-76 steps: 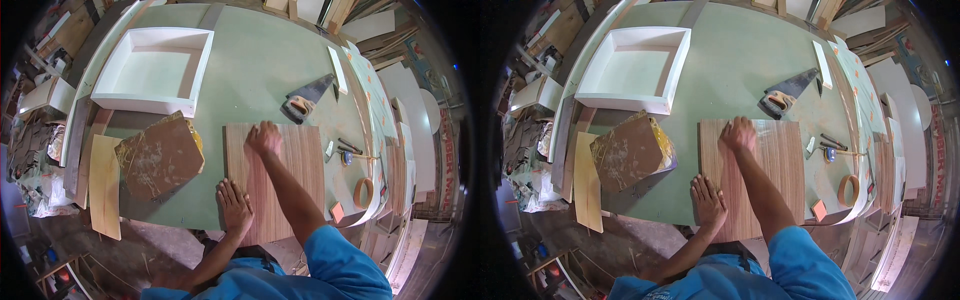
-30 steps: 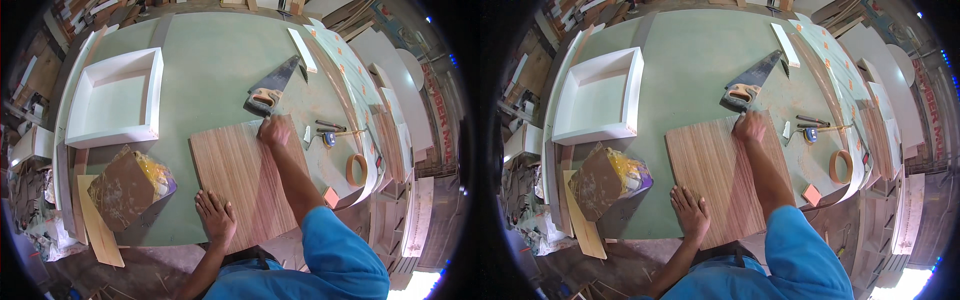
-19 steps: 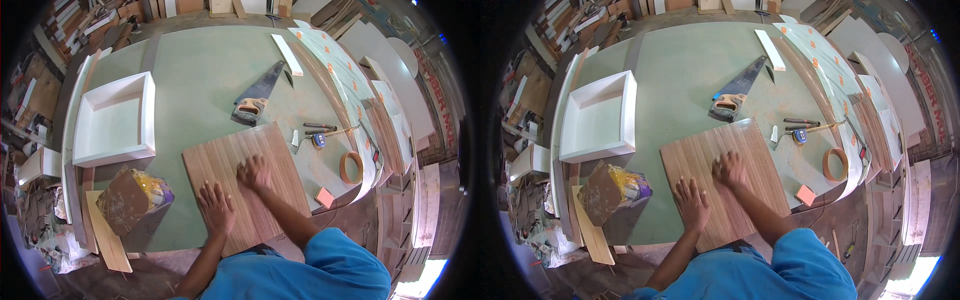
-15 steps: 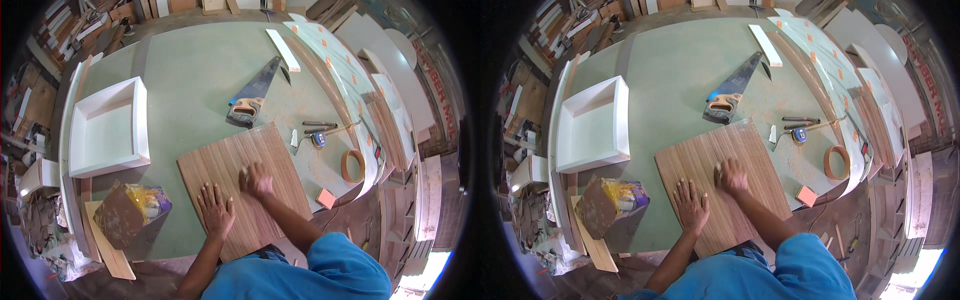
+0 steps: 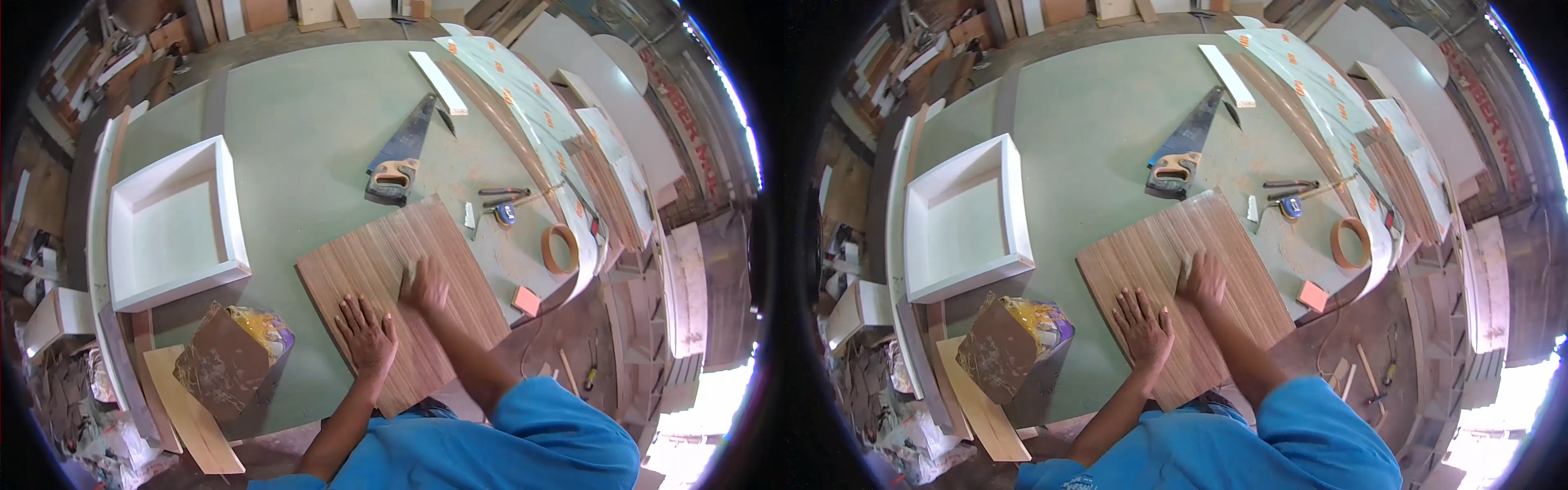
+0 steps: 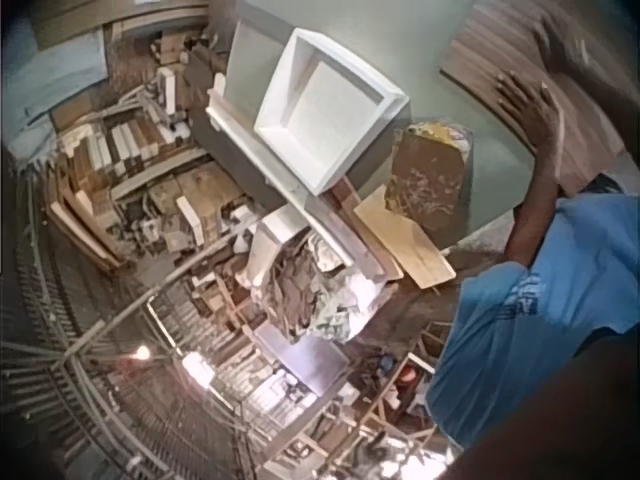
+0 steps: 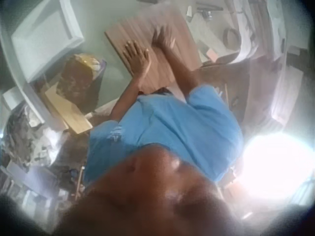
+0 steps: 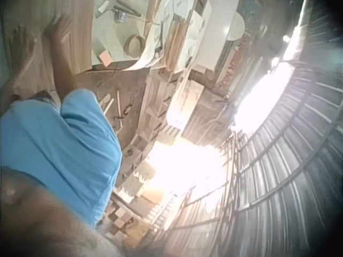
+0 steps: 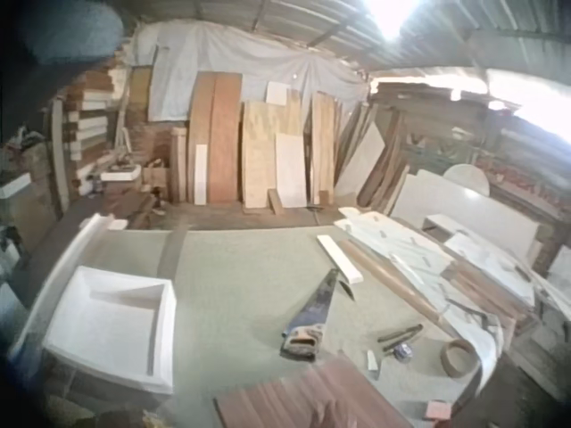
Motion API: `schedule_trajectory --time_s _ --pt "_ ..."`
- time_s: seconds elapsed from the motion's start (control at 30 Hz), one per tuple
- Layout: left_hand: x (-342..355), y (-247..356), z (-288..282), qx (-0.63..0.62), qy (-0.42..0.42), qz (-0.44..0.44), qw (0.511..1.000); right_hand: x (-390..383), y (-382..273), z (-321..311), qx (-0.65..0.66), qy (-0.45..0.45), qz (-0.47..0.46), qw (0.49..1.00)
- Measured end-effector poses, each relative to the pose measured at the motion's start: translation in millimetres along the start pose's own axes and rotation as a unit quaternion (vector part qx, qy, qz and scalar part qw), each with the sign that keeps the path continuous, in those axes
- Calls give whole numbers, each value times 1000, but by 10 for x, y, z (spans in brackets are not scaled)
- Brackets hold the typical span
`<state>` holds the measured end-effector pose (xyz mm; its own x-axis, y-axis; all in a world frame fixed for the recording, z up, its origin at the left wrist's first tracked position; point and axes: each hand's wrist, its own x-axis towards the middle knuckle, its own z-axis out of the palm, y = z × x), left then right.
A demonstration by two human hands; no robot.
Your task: The person applies a veneer sheet onto a wooden board, pressing it down by hand and then using a piece of cloth to rub and smooth the surface of the veneer.
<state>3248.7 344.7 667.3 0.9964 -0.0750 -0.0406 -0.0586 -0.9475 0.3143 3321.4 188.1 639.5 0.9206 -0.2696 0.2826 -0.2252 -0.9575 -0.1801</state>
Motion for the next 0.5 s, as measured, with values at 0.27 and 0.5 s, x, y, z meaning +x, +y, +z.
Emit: schedule_trajectory --time_s 0.27,0.5 --pt "-45 -77 -27 -7 -33 18 999 836 39 92 26 16 99 995" --pt "-24 1 -66 12 -50 46 998 1623 563 369 -28 6 168 985"
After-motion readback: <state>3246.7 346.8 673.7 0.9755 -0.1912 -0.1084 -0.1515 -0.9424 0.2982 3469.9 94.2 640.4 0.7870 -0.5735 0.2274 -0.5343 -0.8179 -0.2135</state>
